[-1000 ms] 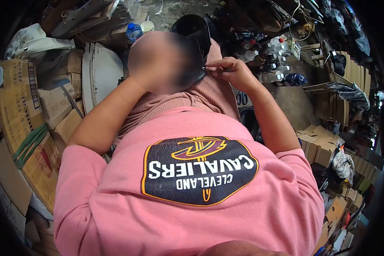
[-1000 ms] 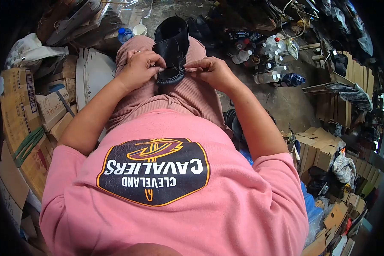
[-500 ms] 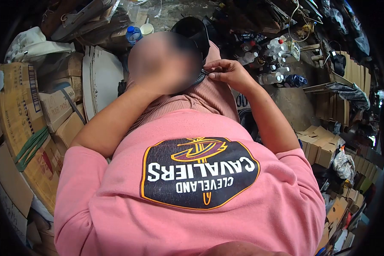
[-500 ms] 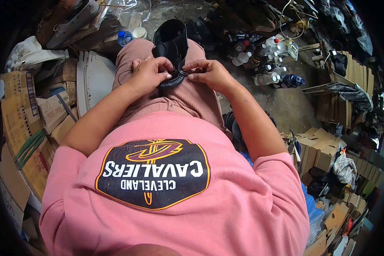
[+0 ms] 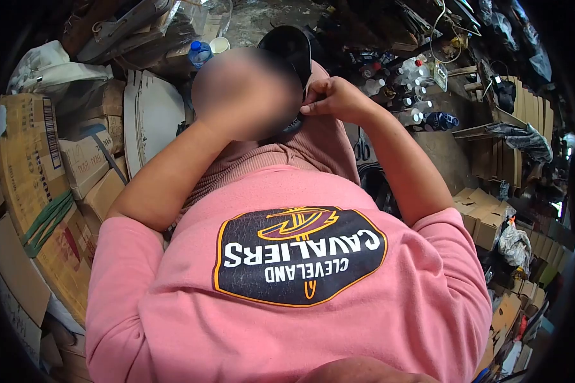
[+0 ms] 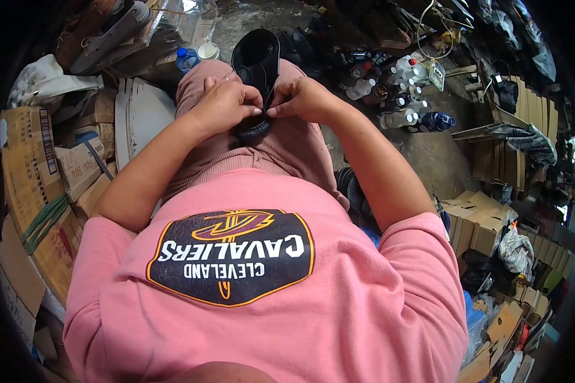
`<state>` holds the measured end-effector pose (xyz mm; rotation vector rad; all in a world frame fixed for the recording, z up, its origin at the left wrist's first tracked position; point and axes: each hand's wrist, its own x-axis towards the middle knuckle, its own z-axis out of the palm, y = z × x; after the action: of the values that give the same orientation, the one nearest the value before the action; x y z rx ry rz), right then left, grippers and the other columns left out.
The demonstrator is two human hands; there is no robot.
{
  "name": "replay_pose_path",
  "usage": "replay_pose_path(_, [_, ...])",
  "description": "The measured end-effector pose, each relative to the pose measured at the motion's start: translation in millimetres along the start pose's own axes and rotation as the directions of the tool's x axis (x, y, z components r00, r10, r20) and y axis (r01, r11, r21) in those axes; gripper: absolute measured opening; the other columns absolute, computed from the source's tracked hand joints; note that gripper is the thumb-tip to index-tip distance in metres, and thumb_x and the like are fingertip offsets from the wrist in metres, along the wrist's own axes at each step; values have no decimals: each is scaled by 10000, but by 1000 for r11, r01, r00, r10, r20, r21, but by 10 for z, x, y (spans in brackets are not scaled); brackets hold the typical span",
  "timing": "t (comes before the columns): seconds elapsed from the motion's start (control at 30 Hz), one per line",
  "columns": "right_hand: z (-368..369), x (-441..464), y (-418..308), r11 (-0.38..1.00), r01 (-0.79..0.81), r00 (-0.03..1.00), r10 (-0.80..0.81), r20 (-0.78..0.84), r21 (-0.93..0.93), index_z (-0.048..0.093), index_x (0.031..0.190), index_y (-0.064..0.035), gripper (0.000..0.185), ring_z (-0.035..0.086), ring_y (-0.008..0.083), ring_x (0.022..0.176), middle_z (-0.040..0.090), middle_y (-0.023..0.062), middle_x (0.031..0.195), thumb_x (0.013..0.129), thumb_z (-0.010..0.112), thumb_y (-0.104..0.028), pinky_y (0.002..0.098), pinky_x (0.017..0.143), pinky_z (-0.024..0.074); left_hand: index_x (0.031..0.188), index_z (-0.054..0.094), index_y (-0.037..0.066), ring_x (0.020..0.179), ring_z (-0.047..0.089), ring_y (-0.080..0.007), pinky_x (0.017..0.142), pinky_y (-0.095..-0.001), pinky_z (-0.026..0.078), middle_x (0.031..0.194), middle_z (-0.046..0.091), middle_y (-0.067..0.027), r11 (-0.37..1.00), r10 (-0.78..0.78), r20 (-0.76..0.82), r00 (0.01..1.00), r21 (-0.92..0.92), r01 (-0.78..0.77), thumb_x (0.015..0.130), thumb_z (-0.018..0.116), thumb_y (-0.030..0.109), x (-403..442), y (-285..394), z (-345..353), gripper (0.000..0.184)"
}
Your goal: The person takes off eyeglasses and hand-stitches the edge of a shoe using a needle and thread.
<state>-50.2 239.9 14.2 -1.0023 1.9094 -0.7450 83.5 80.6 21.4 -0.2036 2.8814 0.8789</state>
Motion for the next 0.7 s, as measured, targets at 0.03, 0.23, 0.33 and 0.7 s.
replay_pose_path(0.03, [-31, -8, 34, 996, -7, 1000, 7, 10, 94, 660, 799, -26, 113, 546, 49, 714, 622, -28, 727, 784, 742, -102, 212, 686, 457, 859, 701, 172, 989, 563, -206, 856, -444, 305, 785, 659, -16, 1000, -3, -4, 1000, 0, 3, 759, 700, 212, -24, -31, -28, 108])
replay_pose_path(0.23, [-98, -151, 199, 874, -25, 999, 10, 34, 485, 666, 846, -49, 103, 562, 54, 749, 607, -34, 792, 803, 731, -117, 208, 718, 467, 884, 671, 132, 908, 618, -276, 835, -456, 356, 839, 670, -93, 1000, -24, 18, 1000, 18, 24, 812, 624, 188, -186, -53, -45, 102])
replay_pose_path(0.33, [-55, -169, 241, 929, 25, 999, -10, -42, 369, 671, 863, -48, 104, 560, 70, 805, 572, -25, 889, 809, 726, -119, 222, 749, 461, 909, 635, 70, 795, 625, -295, 728, -400, 448, 795, 654, -113, 989, -40, 58, 998, -139, 48, 811, 583, 115, -117, -65, 23, 120])
replay_pose_path(0.7, [-185, -630, 372, 924, -17, 990, 70, -126, 383, 640, 931, -21, 156, 540, 84, 917, 536, -5, 969, 824, 702, -116, 237, 822, 438, 965, 619, 30, 862, 635, -341, 760, -405, 489, 885, 652, -182, 978, 135, 61, 989, -170, -123, 845, 528, 109, 6, -29, 92, 170])
